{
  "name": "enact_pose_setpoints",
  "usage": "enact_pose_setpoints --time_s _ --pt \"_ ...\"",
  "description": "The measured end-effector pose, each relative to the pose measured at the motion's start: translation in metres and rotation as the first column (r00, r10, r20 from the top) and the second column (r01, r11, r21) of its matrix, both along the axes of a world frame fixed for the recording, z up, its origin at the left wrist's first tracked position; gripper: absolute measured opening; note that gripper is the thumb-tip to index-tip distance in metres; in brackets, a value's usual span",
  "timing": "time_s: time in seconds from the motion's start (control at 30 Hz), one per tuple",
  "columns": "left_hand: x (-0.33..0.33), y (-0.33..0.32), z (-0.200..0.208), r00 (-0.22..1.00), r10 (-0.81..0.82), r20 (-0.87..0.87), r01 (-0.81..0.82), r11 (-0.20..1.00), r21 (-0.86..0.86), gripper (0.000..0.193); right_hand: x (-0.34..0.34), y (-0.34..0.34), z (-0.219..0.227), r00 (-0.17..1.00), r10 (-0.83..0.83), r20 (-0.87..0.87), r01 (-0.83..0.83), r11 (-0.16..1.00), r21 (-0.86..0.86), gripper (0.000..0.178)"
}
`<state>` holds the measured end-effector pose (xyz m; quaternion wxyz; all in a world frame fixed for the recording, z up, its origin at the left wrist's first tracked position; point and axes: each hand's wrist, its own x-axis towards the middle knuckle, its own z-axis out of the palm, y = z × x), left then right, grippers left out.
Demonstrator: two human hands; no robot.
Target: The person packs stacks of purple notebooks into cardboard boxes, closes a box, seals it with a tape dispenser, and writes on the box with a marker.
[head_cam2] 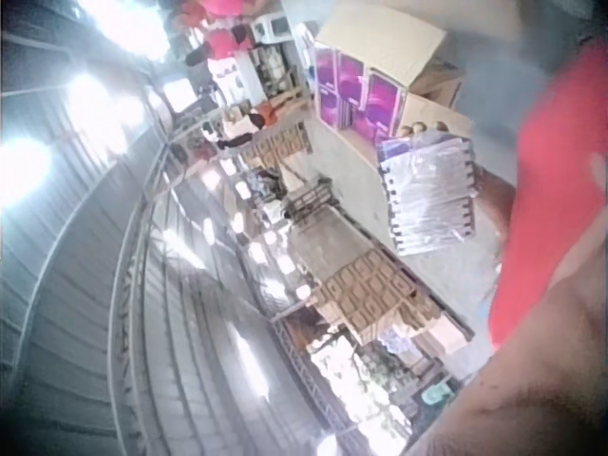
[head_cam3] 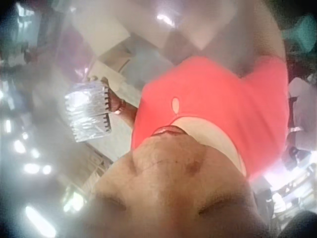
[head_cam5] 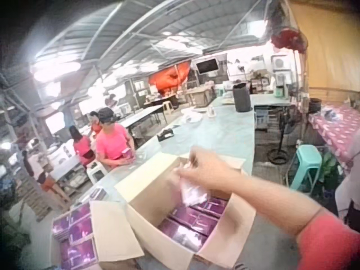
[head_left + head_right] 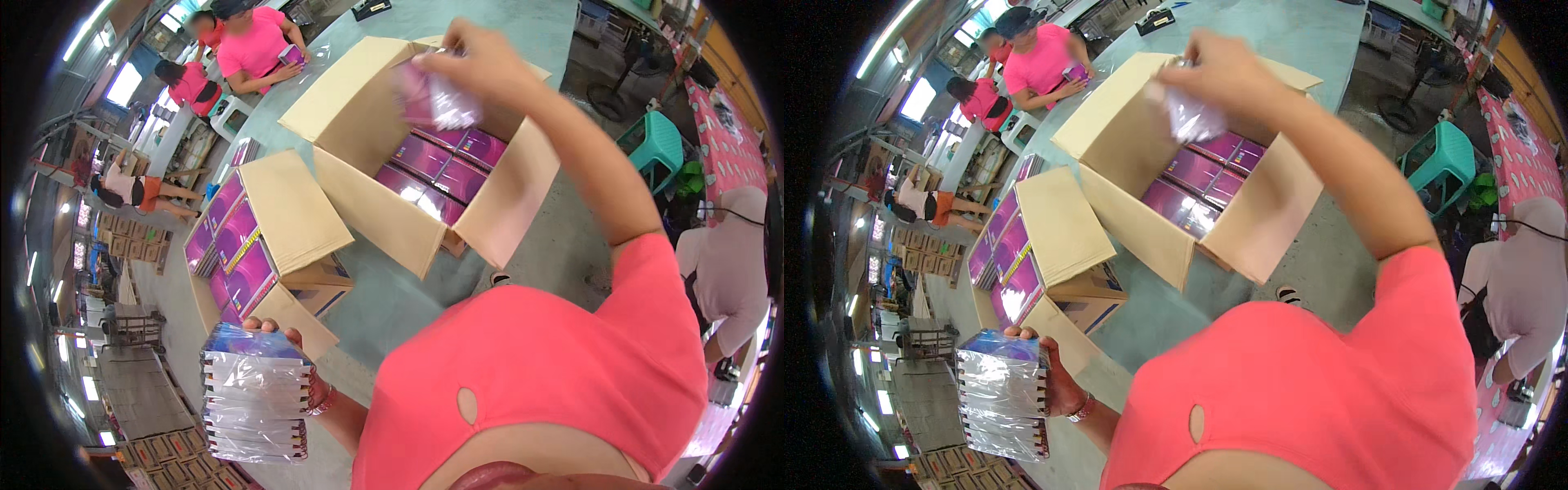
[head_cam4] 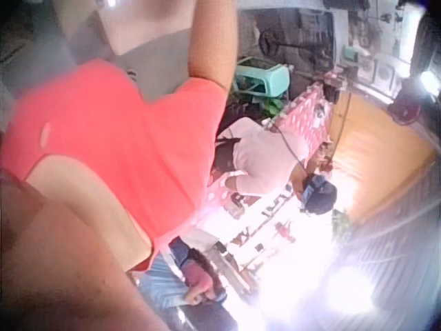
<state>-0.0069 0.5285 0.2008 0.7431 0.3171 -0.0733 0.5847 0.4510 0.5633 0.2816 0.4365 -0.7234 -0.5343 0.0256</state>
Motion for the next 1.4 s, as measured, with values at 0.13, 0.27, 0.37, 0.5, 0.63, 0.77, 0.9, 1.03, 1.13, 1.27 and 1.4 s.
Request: enact_pose_setpoints --time_s 0.13,0.27,0.37,0.5,0.63,0.77,0.9,1.03,1.13,1.27,1.4 --pt "0.033 0.013 0.010 0.999 -0.015 0.040 0.017 0.999 -0.046 0.069 -0.005 0.055 -0.075 0.926 0.374 0.051 -0.302 0.815 -0.495 0.040" --pt "0.050 0.025 -0.005 0.985 0.167 -0.050 -0.174 0.969 -0.176 0.070 -0.010 0.057 -0.040 0.868 0.493 0.054 -0.440 0.816 -0.375 0.046" --pt "0.069 0.047 -0.012 0.858 0.417 -0.299 -0.493 0.832 -0.255 0.072 -0.045 0.043 0.012 0.339 0.541 -0.770 -0.783 0.615 0.087 0.049" --pt "0.138 0.051 0.005 0.955 0.196 -0.222 -0.235 0.957 -0.169 0.070 -0.046 0.035 0.034 0.216 0.771 -0.599 -0.887 0.411 0.209 0.046" --pt "0.164 0.055 0.018 0.849 0.328 -0.414 -0.423 0.892 -0.161 0.071 -0.005 0.044 0.038 0.421 0.871 -0.253 -0.907 0.411 -0.094 0.045" --pt "0.172 0.061 0.025 0.821 0.400 -0.408 -0.491 0.858 -0.148 0.068 0.015 0.050 0.012 0.777 0.601 0.184 -0.509 0.774 -0.377 0.044" --pt "0.150 0.057 0.020 0.788 0.469 -0.398 -0.558 0.818 -0.139 0.081 0.057 0.098 -0.070 0.833 0.543 -0.105 -0.524 0.715 -0.463 0.049" --pt "0.139 0.048 0.019 0.795 0.500 -0.344 -0.576 0.799 -0.170 0.074 0.077 0.147 -0.142 0.574 0.795 0.195 -0.190 0.361 -0.913 0.043" --pt "0.125 0.041 0.009 0.848 0.438 -0.298 -0.497 0.853 -0.162 0.071 0.058 0.156 -0.168 0.814 0.509 -0.280 -0.367 0.077 -0.927 0.038" --pt "0.129 0.039 0.010 0.830 0.447 -0.333 -0.509 0.852 -0.125 0.071 0.037 0.159 -0.176 0.811 0.408 -0.418 -0.467 0.021 -0.884 0.034" --pt "0.146 0.051 0.013 0.770 0.458 -0.445 -0.529 0.848 -0.043 0.077 0.038 0.173 -0.154 0.423 0.905 0.047 -0.390 0.228 -0.892 0.052"
